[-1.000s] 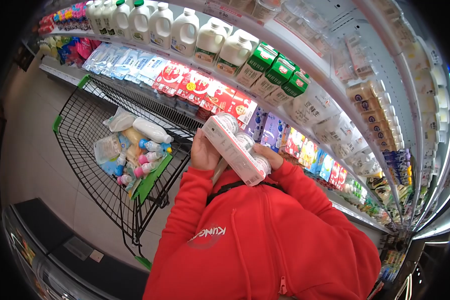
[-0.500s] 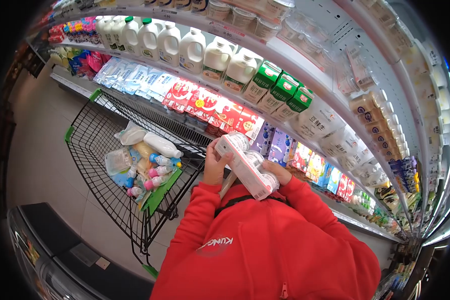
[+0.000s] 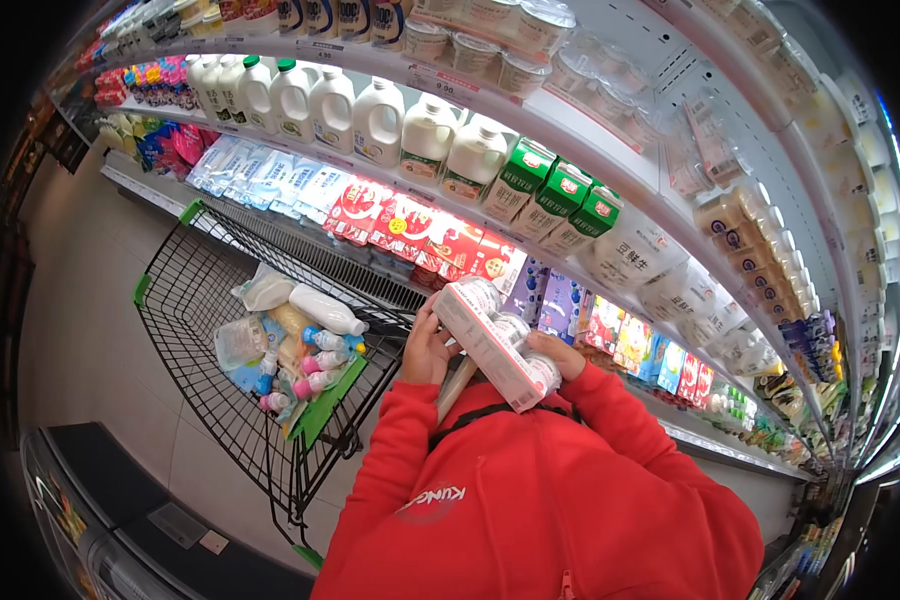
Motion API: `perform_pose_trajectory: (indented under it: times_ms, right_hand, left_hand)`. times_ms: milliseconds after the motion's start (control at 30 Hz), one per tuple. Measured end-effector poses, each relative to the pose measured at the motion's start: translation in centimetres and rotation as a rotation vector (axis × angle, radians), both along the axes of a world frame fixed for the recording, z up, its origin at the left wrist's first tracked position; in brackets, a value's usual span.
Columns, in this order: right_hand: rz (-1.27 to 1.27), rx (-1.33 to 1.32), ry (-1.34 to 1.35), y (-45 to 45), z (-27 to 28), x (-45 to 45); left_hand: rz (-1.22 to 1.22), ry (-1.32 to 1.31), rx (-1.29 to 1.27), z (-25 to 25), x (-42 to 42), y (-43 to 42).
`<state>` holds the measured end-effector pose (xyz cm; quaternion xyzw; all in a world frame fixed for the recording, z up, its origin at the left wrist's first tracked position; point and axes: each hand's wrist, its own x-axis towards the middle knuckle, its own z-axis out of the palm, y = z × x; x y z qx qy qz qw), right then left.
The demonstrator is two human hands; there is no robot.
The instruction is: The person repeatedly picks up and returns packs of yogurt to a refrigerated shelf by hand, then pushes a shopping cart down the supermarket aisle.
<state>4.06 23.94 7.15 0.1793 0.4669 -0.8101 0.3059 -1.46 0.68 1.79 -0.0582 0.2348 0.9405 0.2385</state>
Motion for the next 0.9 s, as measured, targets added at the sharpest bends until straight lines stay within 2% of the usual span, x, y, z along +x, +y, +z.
perform_pose_trajectory:
  times_ms: [67, 167, 233, 367, 433, 533, 633, 900]
  right_hand:
    - [0.003, -0.013, -0.040, 0.6, -0.2, 0.2]
    - [-0.014, -0.057, -0.037, 0.3, 1.0, 0.1]
    - [-0.068, -0.062, 0.035, -0.7, 3.2, 0.3]
    - [0.014, -0.056, 0.224, -1.3, 6.7, -0.5]
    - [-0.019, 0.013, 0.212, -0.2, 5.7, -0.4]
    - [-0.137, 0.194, 0.200, 1.8, 4.3, -0.2]
    - [-0.297, 0.240, 0.256, 3.6, 3.7, -0.3]
    - [-0.423, 0.351, 0.438, 4.1, 5.5, -0.3]
  left_hand:
    - [-0.064, 0.052, 0.012, 0.1, 0.1, 0.2]
    - [-0.026, 0.151, -0.147, -1.2, 0.2, 0.9]
    - [-0.013, 0.128, -0.075, -1.3, 0.1, 0.6]
    - [0.015, 0.102, 0.028, -1.6, -0.1, 0.4]
    - [0.023, 0.048, 0.122, -2.0, 0.1, 0.4]
    - [-0.016, -0.026, 0.101, -2.2, 0.3, 0.3]
    - [-0.119, 0.001, -0.034, -1.5, 0.8, 0.5]
    - [-0.192, 0.076, -0.028, -1.3, 0.9, 0.9]
